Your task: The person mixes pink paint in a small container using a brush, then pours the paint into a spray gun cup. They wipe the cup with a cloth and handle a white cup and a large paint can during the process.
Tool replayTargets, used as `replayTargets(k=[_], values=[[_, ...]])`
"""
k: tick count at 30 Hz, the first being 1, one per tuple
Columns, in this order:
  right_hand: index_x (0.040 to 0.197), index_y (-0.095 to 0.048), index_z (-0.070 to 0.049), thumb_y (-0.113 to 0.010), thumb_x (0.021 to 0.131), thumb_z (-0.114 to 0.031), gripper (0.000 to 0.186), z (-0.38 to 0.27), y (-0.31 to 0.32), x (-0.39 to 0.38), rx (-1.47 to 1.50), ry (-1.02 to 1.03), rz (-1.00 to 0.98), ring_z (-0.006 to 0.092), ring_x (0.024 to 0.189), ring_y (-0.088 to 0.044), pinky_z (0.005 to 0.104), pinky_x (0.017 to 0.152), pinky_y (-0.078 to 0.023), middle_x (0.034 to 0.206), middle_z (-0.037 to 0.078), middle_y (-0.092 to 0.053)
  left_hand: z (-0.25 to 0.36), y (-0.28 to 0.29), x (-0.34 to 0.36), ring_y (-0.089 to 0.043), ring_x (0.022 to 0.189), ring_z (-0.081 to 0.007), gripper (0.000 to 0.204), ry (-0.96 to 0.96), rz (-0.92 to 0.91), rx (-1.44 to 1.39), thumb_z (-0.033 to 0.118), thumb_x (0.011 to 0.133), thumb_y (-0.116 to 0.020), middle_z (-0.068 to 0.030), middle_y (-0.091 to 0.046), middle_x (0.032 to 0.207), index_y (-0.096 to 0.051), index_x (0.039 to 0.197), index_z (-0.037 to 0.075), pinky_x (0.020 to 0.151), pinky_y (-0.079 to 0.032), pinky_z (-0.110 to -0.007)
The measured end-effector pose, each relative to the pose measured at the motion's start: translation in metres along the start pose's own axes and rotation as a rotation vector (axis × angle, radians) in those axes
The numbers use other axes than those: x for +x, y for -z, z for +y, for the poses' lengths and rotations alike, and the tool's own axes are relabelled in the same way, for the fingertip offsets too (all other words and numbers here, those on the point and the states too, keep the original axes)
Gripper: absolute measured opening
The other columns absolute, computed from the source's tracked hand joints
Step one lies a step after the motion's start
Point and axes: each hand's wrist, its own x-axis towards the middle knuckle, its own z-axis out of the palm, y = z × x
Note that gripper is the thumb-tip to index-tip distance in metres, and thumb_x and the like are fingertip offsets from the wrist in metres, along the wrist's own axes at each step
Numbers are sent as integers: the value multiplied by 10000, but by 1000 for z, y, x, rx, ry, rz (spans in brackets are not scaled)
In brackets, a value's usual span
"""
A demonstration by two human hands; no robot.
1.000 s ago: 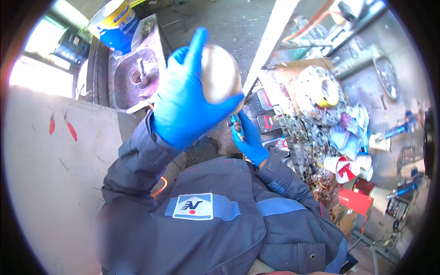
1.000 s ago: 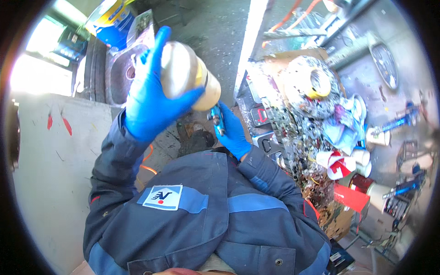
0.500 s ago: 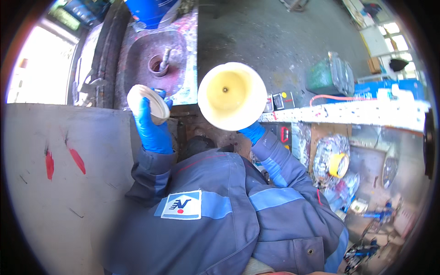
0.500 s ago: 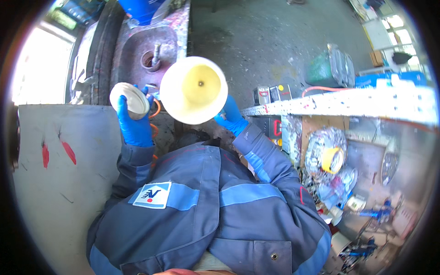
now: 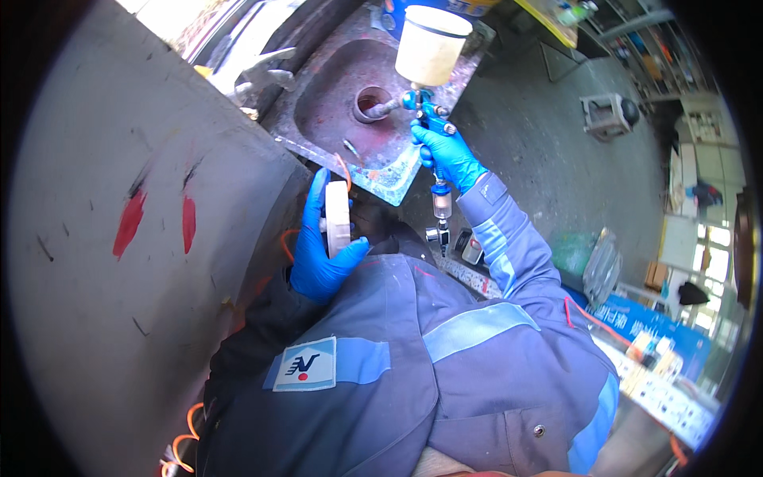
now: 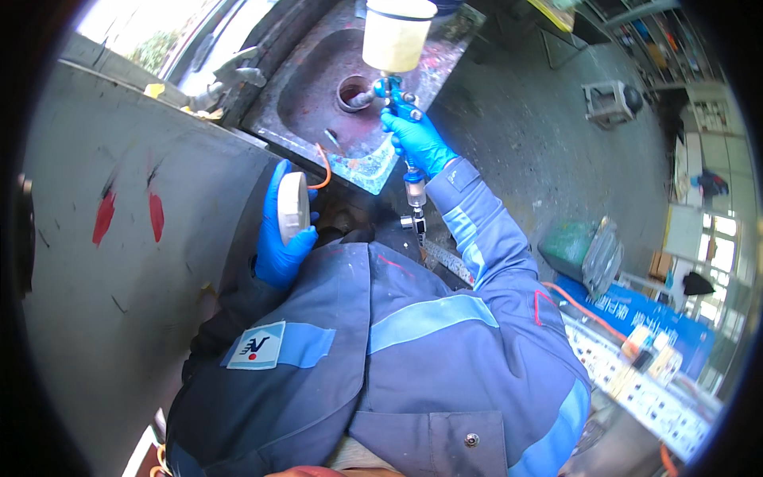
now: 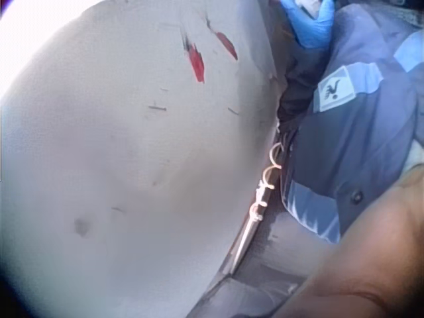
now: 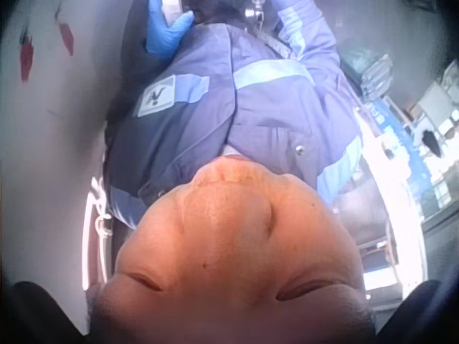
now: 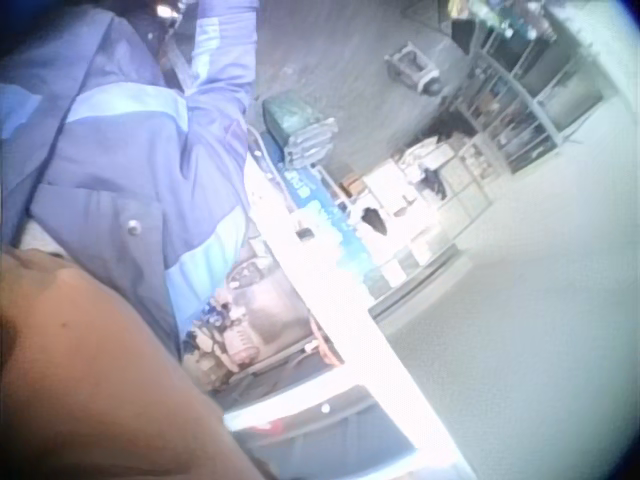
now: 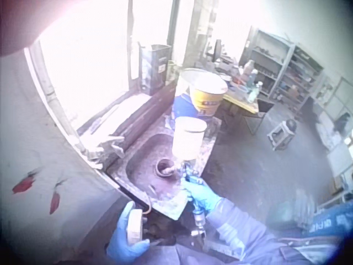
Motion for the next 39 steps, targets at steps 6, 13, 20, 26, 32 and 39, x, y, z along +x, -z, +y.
replayTargets(k=[6, 13, 20, 26, 32, 39], values=[[1332, -517, -183, -570, 965, -193, 371, 8, 27, 35, -83, -121, -39, 21, 527, -453, 174, 441, -360, 780, -51, -501, 3, -12, 6, -506, 1038, -175, 963, 96, 211, -41, 48, 780, -714, -122, -388, 1424, -131, 1547, 81, 911, -452, -323], [1278, -551, -86, -608, 937, -206, 366, 0, 63, 10, -260, 24, -137, 42, 628, -517, 204, 525, -418, 829, -38, -566, 3, -24, 25, -515, 1077, -180, 938, 129, 302, -134, 34, 779, -690, -112, -409, 1419, -155, 1546, 97, 899, -465, -310], [1369, -472, -19, -621, 923, -110, 479, 26, 90, -42, -63, 431, -93, 214, 1112, -591, 365, 955, -491, 1285, 149, -580, -12, -31, 62, -481, 1244, -236, 921, 161, 470, -124, 217, 788, -703, -75, -324, 1507, -186, 1541, 95, 927, -479, -339], [1296, -500, -28, -619, 925, -121, 400, 25, 110, -45, -28, 480, -21, 201, 1038, -591, 355, 902, -490, 1198, 130, -589, -21, -51, 77, -379, 1359, -239, 878, 24, 370, 170, 252, 824, -680, -97, -249, 1559, -194, 1534, 71, 1069, -376, -367], [1223, -529, -37, -617, 928, -131, 323, 7, 125, -47, -53, 493, 6, 189, 965, -591, 345, 848, -489, 1111, 110, -599, -13, -68, 96, -279, 1432, -235, 866, 5, 286, 153, 227, 823, -655, -107, -206, 1584, -191, 1531, 48, 1164, -234, -380], [1139, -562, -48, -615, 930, -144, 235, -5, 128, -41, -98, 489, 14, 174, 879, -591, 334, 786, -489, 1010, 88, -610, -11, -62, 96, -319, 1405, -273, 862, 12, 359, 120, 231, 819, -653, -117, -237, 1569, -199, 1531, 61, 1132, -303, -404]])
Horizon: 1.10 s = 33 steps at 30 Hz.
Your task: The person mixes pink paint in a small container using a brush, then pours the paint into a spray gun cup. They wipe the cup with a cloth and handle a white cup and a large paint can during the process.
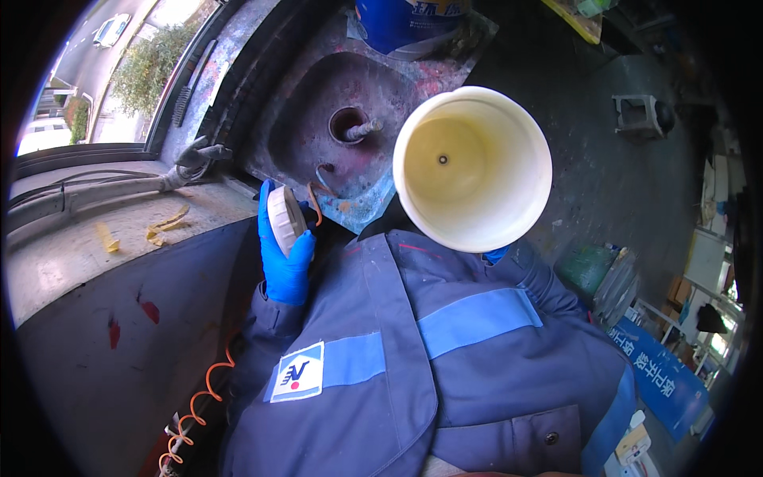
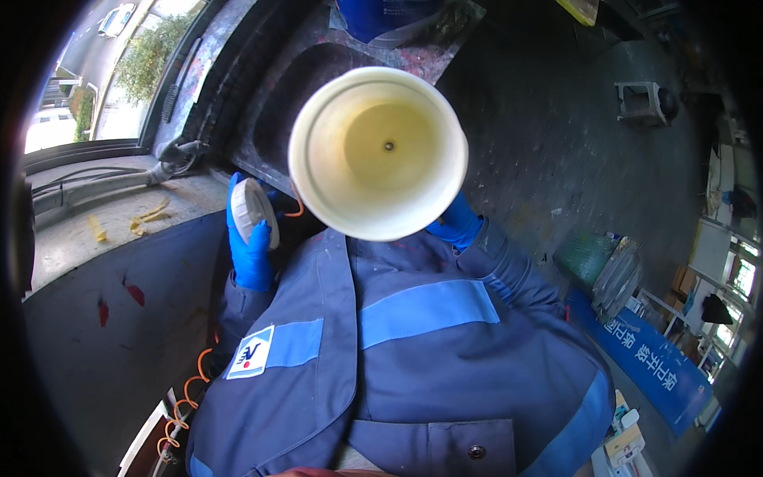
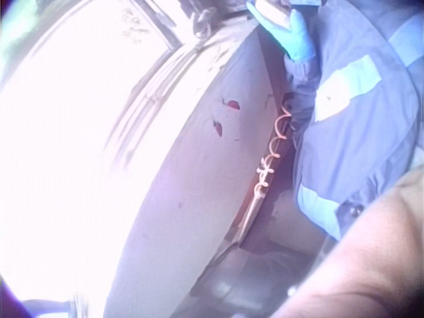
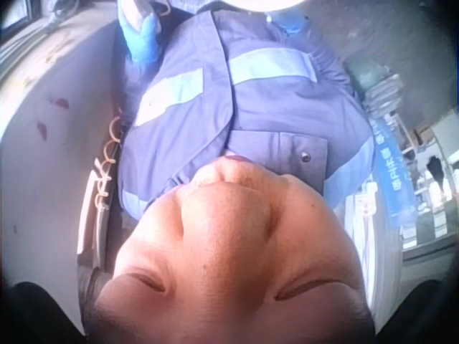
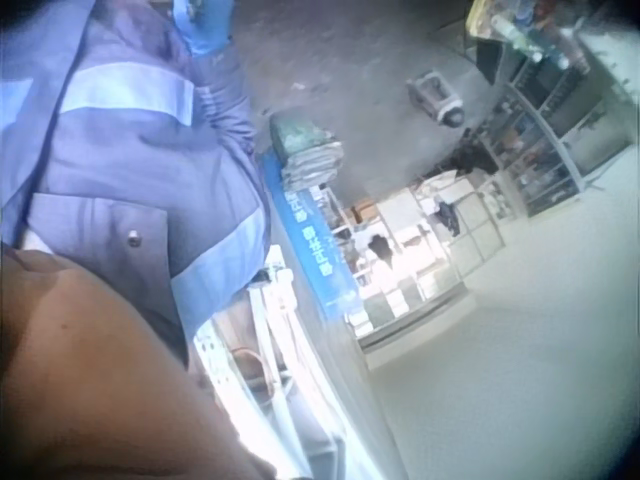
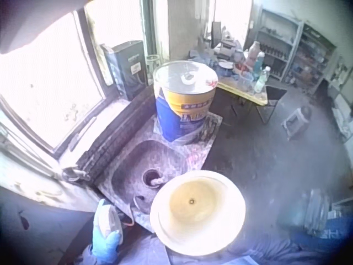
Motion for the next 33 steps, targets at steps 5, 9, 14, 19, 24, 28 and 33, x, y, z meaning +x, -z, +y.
replayTargets(k=[5, 9, 14, 19, 24, 28, 33], values=[[1078, -586, -56, -614, 932, -153, 177, -2, -6, 9, -46, -5, 12, 164, 818, -591, 326, 741, -488, 938, 72, -618, -16, 19, -6, -317, 1406, -266, 828, 41, 43, -46, 205, 843, -642, -122, -246, 1563, -199, 1527, 57, 1119, -324, -404], [1030, -605, -62, -612, 934, -160, 137, -5, -14, 20, -153, 21, 48, 156, 769, -590, 320, 706, -488, 880, 60, -625, -21, 40, -7, -329, 1402, -265, 822, 30, 70, -50, 195, 854, -643, -115, -272, 1550, -194, 1524, 32, 1121, -319, -405], [969, -629, -70, -611, 936, -169, 106, -32, 1, 45, -401, 30, 15, 146, 708, -590, 311, 661, -488, 808, 44, -633, -27, 46, -3, -387, 1351, -275, 864, 18, 98, -13, 346, 849, -665, -101, -332, 1508, -211, 1531, 70, 1044, -404, -418], [925, -610, -37, -607, 948, -175, 139, -63, 72, 101, -183, -162, 20, 92, 608, -544, 261, 553, -447, 719, -5, -568, -36, 11, 12, -412, 1329, -273, 856, 2, 147, -3, 385, 855, -661, -97, -351, 1492, -223, 1531, 96, 1015, -439, -429], [1244, -567, -83, -596, 943, -162, 312, -59, 187, 177, -19, -148, 287, 63, 619, -517, 229, 537, -447, 891, -12, -582, -31, -80, 55, -538, 1159, -275, 956, 137, 248, -83, 402, 793, -728, -104, -435, 1387, -206, 1532, 92, 946, -463, -405], [1236, -566, -82, -630, 900, -148, 347, -59, 317, 235, -194, -68, 567, 60, 643, -510, 229, 538, -446, 880, -19, -578, -12, -159, 91, -531, 1182, -296, 877, 174, 256, -83, 354, 825, -689, -100, -430, 1399, -229, 1527, 101, 940, -474, -412], [1066, -616, -52, -600, 864, -187, 244, -76, 474, 292, -759, -283, 632, 176, 574, -575, 327, 542, -481, 742, 87, -609, 0, -208, 124, -529, 1211, -286, 773, 107, 248, -33, 282, 871, -635, -99, -401, 1454, -255, 1521, 107, 937, -493, -411]])
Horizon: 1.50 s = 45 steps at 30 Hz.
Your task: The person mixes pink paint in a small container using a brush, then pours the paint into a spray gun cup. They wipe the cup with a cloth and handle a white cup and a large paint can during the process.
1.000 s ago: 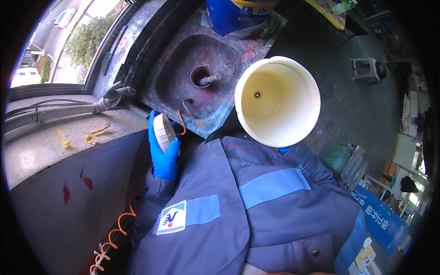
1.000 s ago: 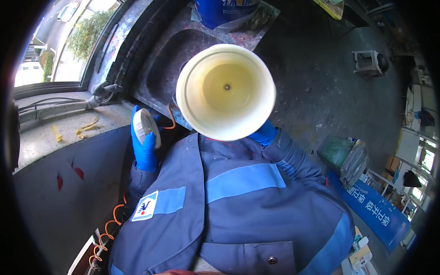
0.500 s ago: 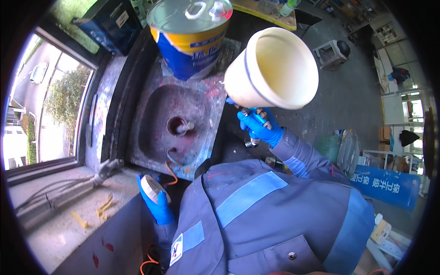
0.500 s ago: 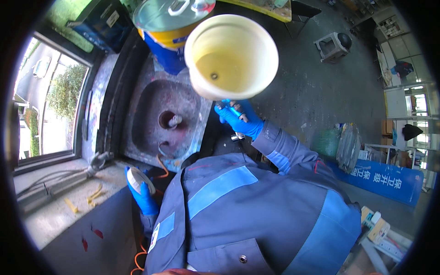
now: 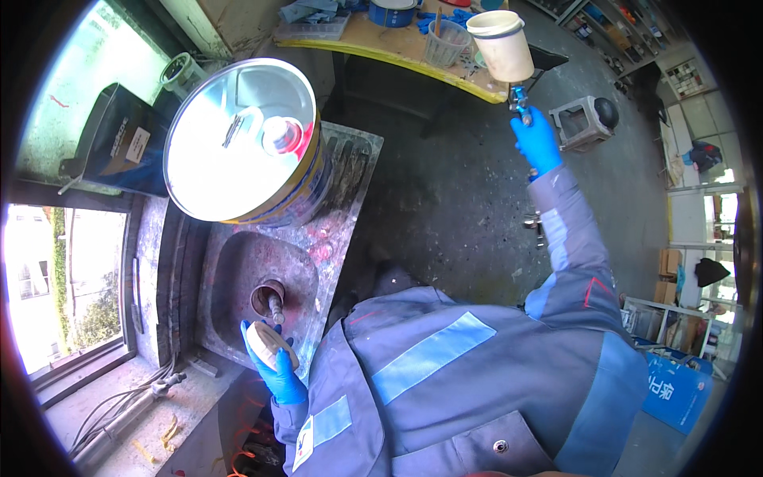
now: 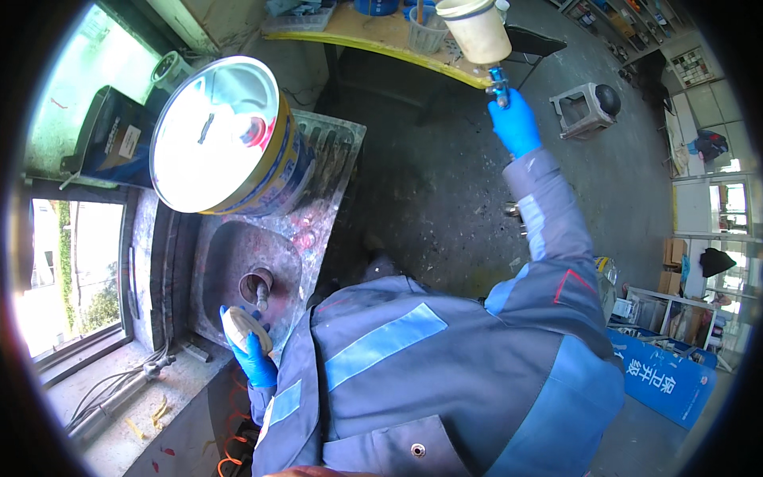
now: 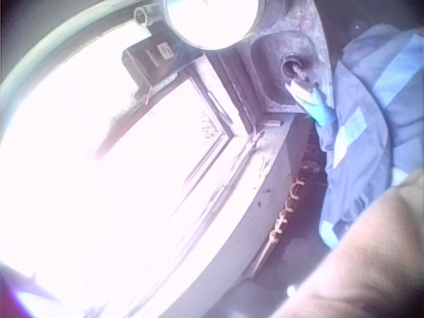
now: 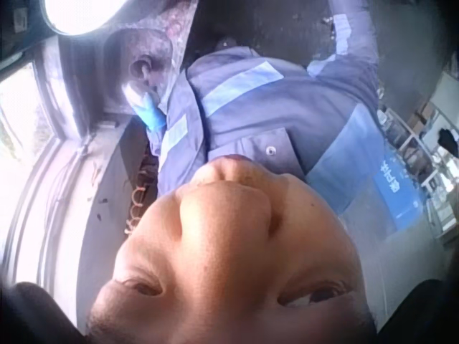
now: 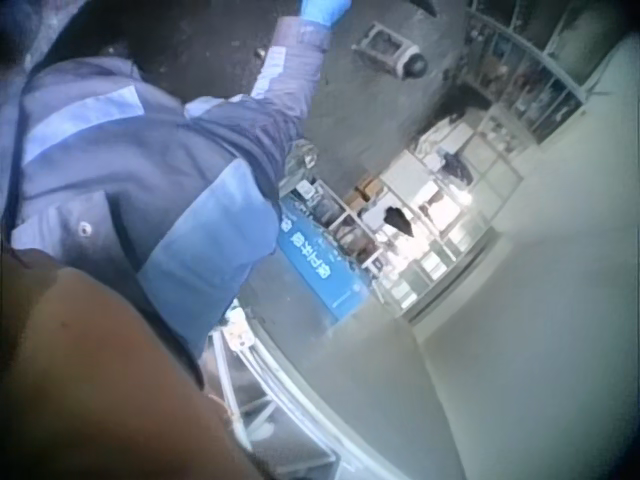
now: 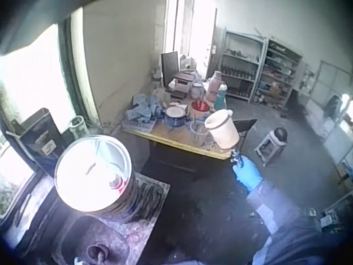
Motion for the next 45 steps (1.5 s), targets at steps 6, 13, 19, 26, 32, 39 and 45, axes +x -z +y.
replayTargets(k=[6, 13, 19, 26, 32, 39, 45], values=[[1074, -624, -41, -526, 920, -300, 317, 18, 42, 135, -703, 68, -67, 429, 886, -641, 504, 726, -520, 969, 263, -651, -10, -20, 24, -448, 1296, -273, 737, -87, 52, 39, 271, 890, -642, -58, -355, 1505, -275, 1509, 115, 942, -504, -432], [1085, -680, -77, -517, 935, -281, 301, -8, 51, 209, -1141, 283, -158, 406, 912, -661, 477, 766, -524, 1013, 216, -679, -20, -27, 35, -445, 1303, -287, 752, -46, 48, -17, 294, 881, -647, -65, -327, 1517, -275, 1507, 105, 925, -514, -429], [1111, -675, -91, -514, 959, -324, 322, -69, 49, 205, -1409, 360, -171, 387, 988, -652, 465, 839, -517, 1096, 202, -665, -40, -7, 34, -464, 1282, -309, 785, -104, 117, -4, 361, 862, -666, -100, -371, 1472, -291, 1500, 99, 916, -520, -432], [1156, -647, -73, -518, 955, -325, 347, -163, 24, 180, -1507, 428, 5, 362, 1037, -646, 447, 879, -520, 1146, 187, -656, -48, 8, 24, -435, 1311, -242, 907, -29, 164, -94, 435, 824, -715, -112, -408, 1451, -276, 1492, 7, 1079, -348, -394], [1220, -609, -85, -527, 950, -340, 381, -191, 7, 181, -1526, 438, 120, 337, 1070, -644, 426, 892, -521, 1193, 162, -648, -41, 16, 15, -426, 1322, -270, 923, -5, 183, -84, 439, 829, -697, -135, -386, 1459, -234, 1509, 20, 1079, -353, -419], [1313, -538, -123, -551, 934, -381, 459, -190, -8, 177, -1439, 399, 140, 311, 1114, -633, 405, 916, -513, 1231, 125, -644, -48, 27, 11, -461, 1293, -339, 812, -94, 203, -47, 371, 867, -641, -138, -379, 1469, -256, 1514, 66, 1038, -406, -454], [1319, -543, -174, -637, 864, -360, 501, -199, -14, 164, -1397, 268, 154, 296, 1098, -644, 402, 908, -520, 1219, 106, -650, -56, 36, 7, -420, 1328, -355, 831, -11, 178, -93, 374, 864, -629, -135, -362, 1485, -229, 1525, 69, 1057, -380, -451]])
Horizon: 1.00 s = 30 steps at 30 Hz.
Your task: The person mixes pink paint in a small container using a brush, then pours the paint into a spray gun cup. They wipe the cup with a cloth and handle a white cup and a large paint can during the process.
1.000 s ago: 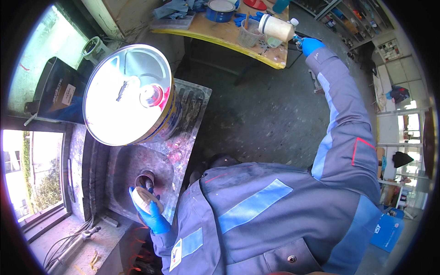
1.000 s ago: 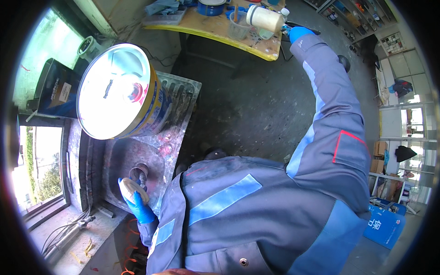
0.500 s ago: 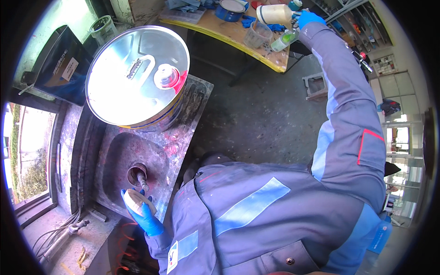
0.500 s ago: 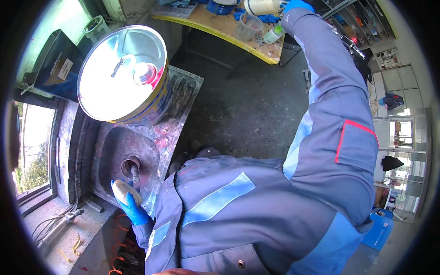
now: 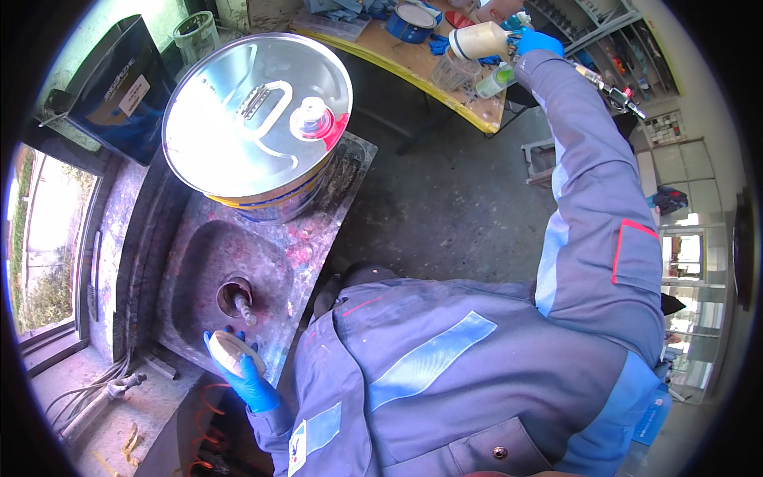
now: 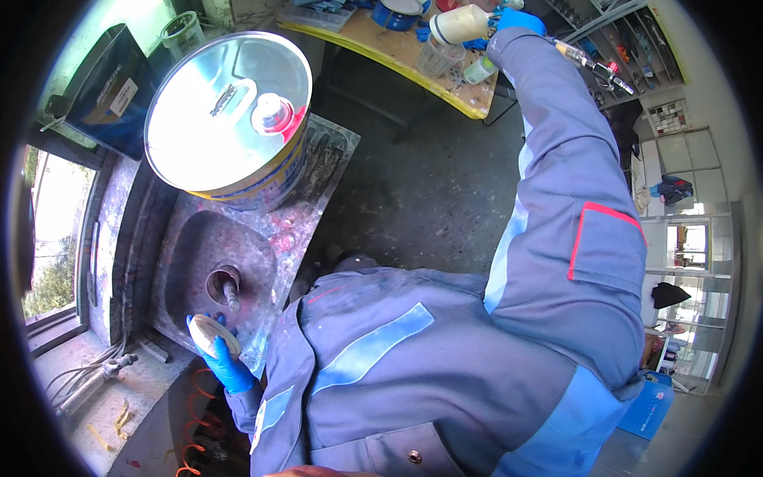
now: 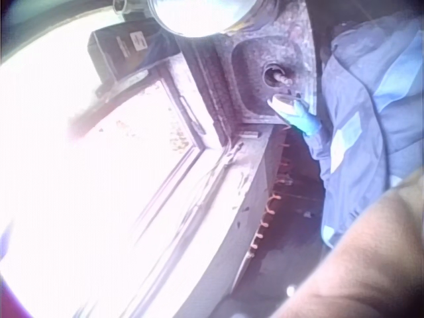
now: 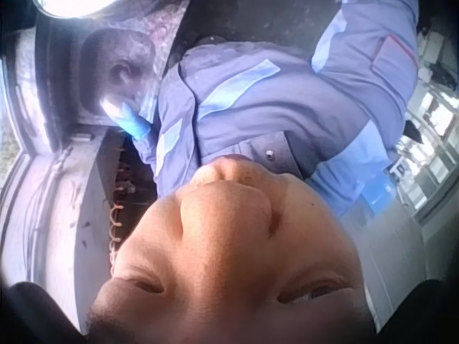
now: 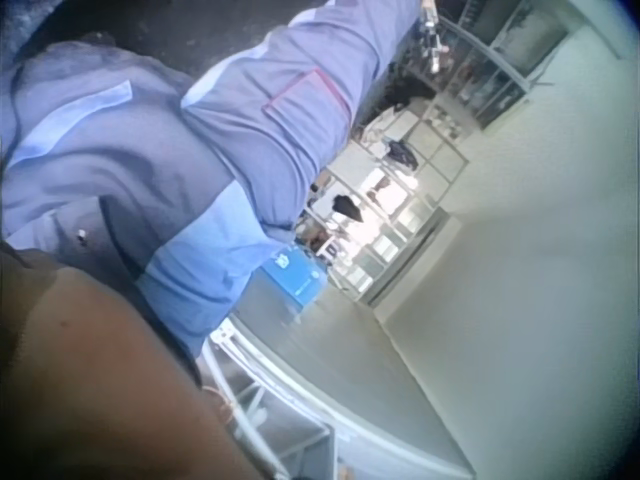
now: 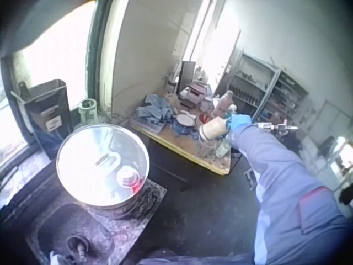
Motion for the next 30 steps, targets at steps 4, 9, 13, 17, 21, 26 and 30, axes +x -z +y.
replayTargets(k=[4, 9, 13, 17, 21, 26, 30], values=[[1284, -575, -165, -776, 742, -289, 591, -1, 11, -12, -29, 6, 60, 276, 1070, -664, 397, 887, -535, 1168, 99, -673, 0, 2, 1, -416, 1332, -357, 830, -47, 15, 20, 369, 864, -626, -129, -353, 1490, -224, 1525, 67, 1066, -371, -451], [1346, -522, -173, -691, 842, -324, 553, -2, 27, -23, -85, 33, -11, 315, 1117, -629, 387, 918, -519, 1248, 113, -636, 4, -2, 1, -431, 1315, -347, 857, -59, 36, 11, 396, 853, -642, -146, -370, 1465, -230, 1517, 45, 1080, -362, -463], [1338, -530, -161, -712, 822, -314, 569, -2, 31, -28, -57, 9, 3, 314, 1119, -628, 383, 924, -517, 1246, 112, -637, 7, -8, 1, -454, 1290, -323, 932, -40, 73, 5, 469, 821, -683, -172, -415, 1416, -235, 1511, 30, 1074, -373, -470], [1332, -536, -161, -629, 890, -342, 486, 1, 26, -24, -86, 26, -4, 320, 1128, -620, 384, 930, -514, 1252, 120, -630, 13, -14, 2, -461, 1283, -315, 921, -87, 89, 28, 465, 825, -675, -162, -418, 1414, -233, 1516, 45, 1070, -379, -471], [1301, -570, -208, -766, 743, -321, 602, 7, 17, -12, -19, -31, 29, 268, 1091, -653, 389, 921, -520, 1221, 95, -650, 23, -19, -3, -473, 1277, -305, 815, 2, 108, -113, 433, 871, -610, -141, -418, 1428, -268, 1503, 49, 1065, -390, -455], [1277, -578, -130, -496, 939, -390, 434, 11, 6, -12, 84, -141, 1, 291, 1121, -618, 392, 928, -509, 1247, 120, -625, 28, -17, -6, -483, 1279, -307, 634, 175, 2, -605, 406, 949, -472, -120, -449, 1434, -353, 1461, 52, 1074, -388, -456], [1279, -574, -178, -713, 839, -216, 463, 15, -13, -24, 50, 216, 143, 242, 1053, -646, 402, 876, -529, 1173, 82, -649, 25, -15, -4, -498, 1273, -285, 574, 228, 9, -547, 379, 963, -448, -131, -509, 1390, -425, 1407, 16, 1078, -392, -429]])
